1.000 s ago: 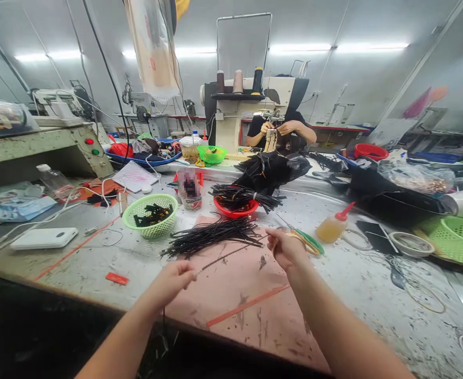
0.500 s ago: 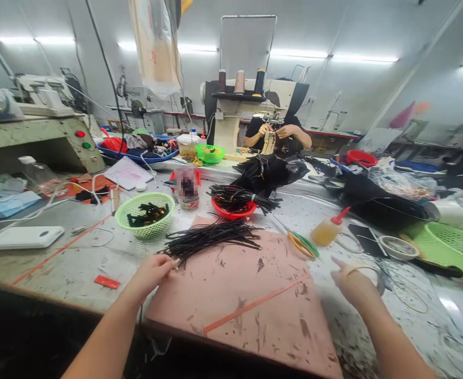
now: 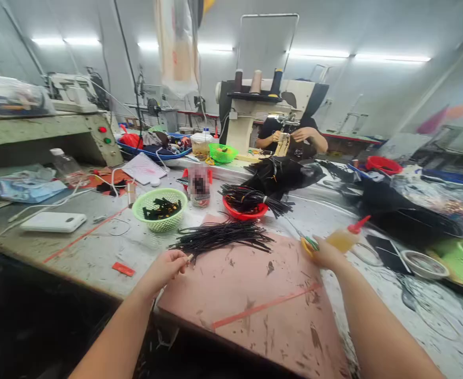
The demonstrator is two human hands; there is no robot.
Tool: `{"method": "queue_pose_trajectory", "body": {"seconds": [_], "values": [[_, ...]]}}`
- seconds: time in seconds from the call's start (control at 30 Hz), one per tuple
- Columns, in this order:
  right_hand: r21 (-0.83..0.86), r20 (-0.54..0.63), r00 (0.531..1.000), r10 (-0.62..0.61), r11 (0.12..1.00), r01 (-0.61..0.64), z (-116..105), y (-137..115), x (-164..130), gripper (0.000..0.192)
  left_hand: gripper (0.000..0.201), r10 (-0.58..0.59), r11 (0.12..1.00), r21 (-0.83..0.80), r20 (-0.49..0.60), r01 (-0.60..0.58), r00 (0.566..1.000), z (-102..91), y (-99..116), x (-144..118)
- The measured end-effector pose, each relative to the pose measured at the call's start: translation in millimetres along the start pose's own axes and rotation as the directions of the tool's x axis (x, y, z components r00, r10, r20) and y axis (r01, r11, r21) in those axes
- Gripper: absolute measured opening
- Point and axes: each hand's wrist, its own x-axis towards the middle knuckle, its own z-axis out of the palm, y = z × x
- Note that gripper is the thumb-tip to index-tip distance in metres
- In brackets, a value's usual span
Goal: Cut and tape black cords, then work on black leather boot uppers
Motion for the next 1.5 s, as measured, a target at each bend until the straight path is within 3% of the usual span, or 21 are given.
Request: {"method": "queue_pose_trajectory", "body": {"seconds": [0.17,0.23,0.3,0.37,0.47,0.5,0.53,0.6,0.8,1.03,1.23,1.4,1.5], "values": [[-0.074,0.004,0.999,0.035,0.997,-0.034,-4,-5,-10,0.060,0.024,0.000,0.990,-0.140,0.014,0.002,1.000,-3.0,-7,-2],[-0.009,0.027,0.999,-0.038,0.999,0.039,-4,-16,-31,0.060,0.024,0.010,0.980,-0.197,0.030,-0.004,1.000,-2.4,-9,-2],[0.187,0.137,0.969,-0.207,0.966,0.180,1,-39,-61,0.060,0.023,0.018,0.968,-0.251,0.043,-0.007,0.999,-1.5,-9,-1],[0.430,0.315,0.861,-0.398,0.869,0.244,9,-68,-94,0.057,0.023,0.025,0.954,-0.300,0.048,-0.009,0.999,-0.7,-8,1],[0.643,0.511,0.595,-0.621,0.735,0.215,17,-112,-135,0.044,0.023,0.028,0.930,-0.367,0.031,-0.015,0.999,-0.7,-4,0],[0.665,0.537,0.531,-0.655,0.717,0.212,19,-123,-143,0.041,0.023,0.027,0.922,-0.387,0.020,-0.017,0.999,-1.0,-3,-1],[0.673,0.553,0.486,-0.677,0.707,0.219,21,-132,-149,0.039,0.023,0.025,0.913,-0.407,0.009,-0.019,1.000,-1.4,-2,-1],[0.682,0.554,0.449,-0.700,0.692,0.237,24,-144,-153,0.036,0.022,0.021,0.898,-0.440,-0.010,-0.024,1.000,-2.2,-1,-3],[0.731,0.424,0.474,-0.772,0.601,0.325,43,-155,-152,0.034,0.020,0.017,0.865,-0.500,-0.044,-0.037,0.999,-2.8,-5,-2],[0.783,0.461,0.463,-0.757,0.592,0.190,55,-153,-156,0.041,0.017,0.017,0.855,-0.516,-0.060,-0.045,0.998,-2.8,-6,0],[0.799,0.378,0.541,-0.751,0.560,0.219,67,-155,-156,0.044,0.016,0.017,0.866,-0.498,-0.072,-0.050,0.997,-1.7,-10,4],[0.760,0.327,0.549,-0.769,0.559,0.331,67,-157,-153,0.037,0.019,0.029,0.887,-0.458,-0.087,-0.066,0.996,-5.2,-14,0],[0.754,0.322,0.609,-0.725,0.585,0.298,59,-153,-155,0.032,0.019,0.061,0.903,-0.421,-0.062,-0.082,0.996,-0.9,-12,-13]]}}
